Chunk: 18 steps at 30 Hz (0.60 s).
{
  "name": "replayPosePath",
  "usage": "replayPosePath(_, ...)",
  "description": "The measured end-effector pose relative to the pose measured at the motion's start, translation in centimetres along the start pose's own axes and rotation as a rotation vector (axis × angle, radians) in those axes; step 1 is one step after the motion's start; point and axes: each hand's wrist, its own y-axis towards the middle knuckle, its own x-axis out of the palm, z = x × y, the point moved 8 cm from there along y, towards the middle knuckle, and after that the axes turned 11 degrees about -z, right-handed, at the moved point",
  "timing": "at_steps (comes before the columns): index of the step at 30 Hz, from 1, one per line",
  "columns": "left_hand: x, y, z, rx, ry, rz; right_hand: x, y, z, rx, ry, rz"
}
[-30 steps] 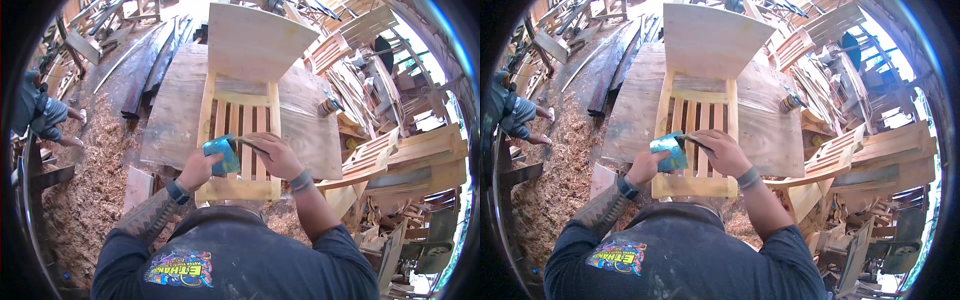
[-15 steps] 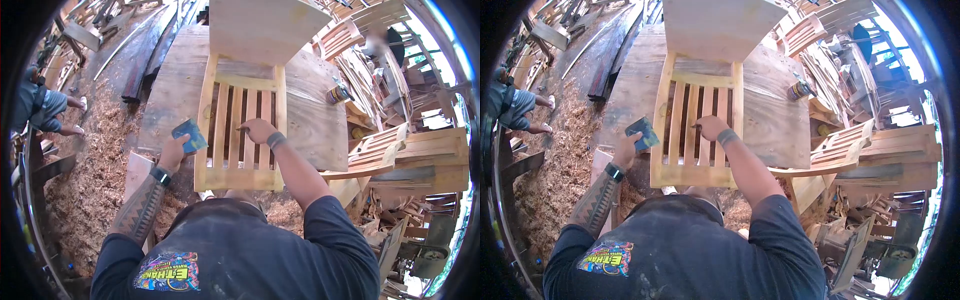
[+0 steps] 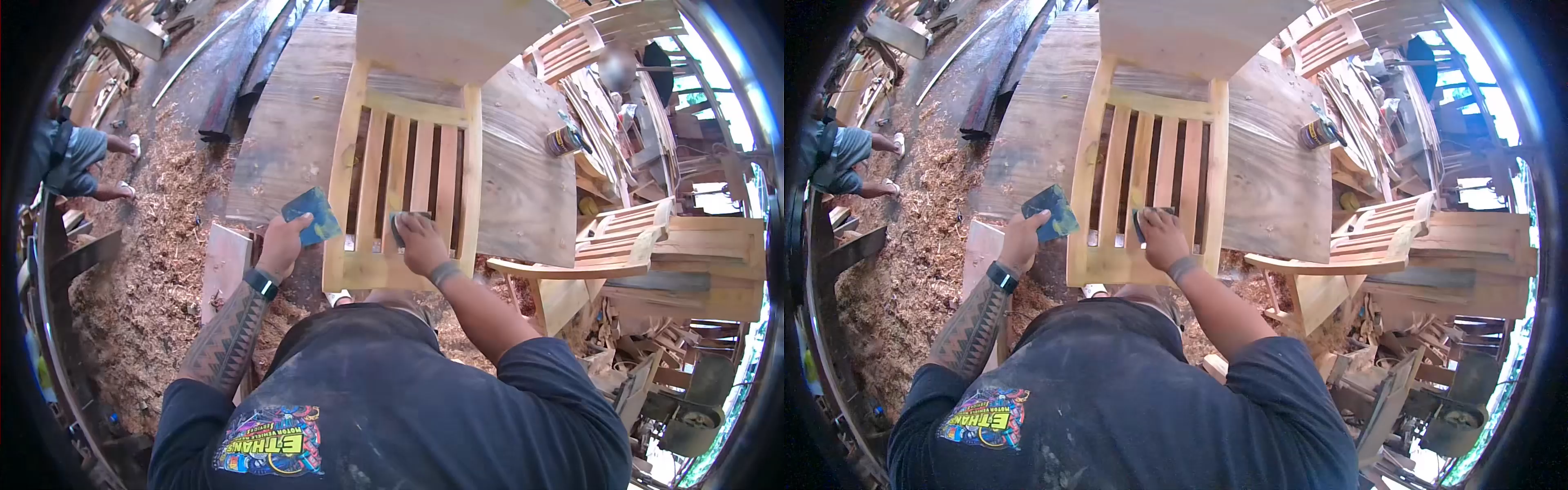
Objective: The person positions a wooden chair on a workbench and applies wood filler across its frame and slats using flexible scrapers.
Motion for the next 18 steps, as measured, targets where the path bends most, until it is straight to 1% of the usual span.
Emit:
replayPosePath(2, 0.1, 0.3, 0.6, -0.01, 0.093, -0.013, 0.2, -0.6, 0.7, 0.015, -0.002, -0.25)
replayPosePath(3, -0.1, 0.6, 0.5, 0.013, 0.085, -0.018, -0.1, -0.7, 0.8, 0.021, 0.002, -0.372)
replayPosePath(4, -0.2, 1.0, 0.1, 0.037, 0.076, -0.02, 0.0, 0.2, 1.6, 0.073, 0.021, -0.523)
replayPosePath(5, -0.6, 1.4, -0.3, 0.061, 0.065, -0.019, -0.5, 1.7, 2.8, 0.083, 0.011, -0.518)
replayPosePath(7, 0.0, 0.7, 0.4, 0.033, 0.045, -0.023, -1.0, 4.6, 5.3, 0.106, 0.004, -0.517)
replayPosePath(9, 0.4, 0.5, 0.6, 0.023, 0.048, -0.037, -3.8, 7.8, 5.0, 0.105, -0.042, -0.43)
replayPosePath(12, 0.9, 0.7, 0.9, 0.026, 0.107, -0.059, -2.3, 10.7, 5.7, 0.134, 0.047, -0.356)
replayPosePath(15, 1.7, -0.2, 1.8, -0.002, 0.237, -0.056, -0.1, 9.8, 5.3, 0.113, 0.064, -0.351)
replayPosePath(17, 2.5, -0.8, 3.0, 0.007, 0.348, -0.039, 1.0, 8.3, 4.6, 0.053, 0.095, -0.398)
replayPosePath(18, 2.3, -0.5, 2.2, -0.015, 0.269, -0.047, 1.3, 7.1, 4.2, 0.028, 0.109, -0.42)
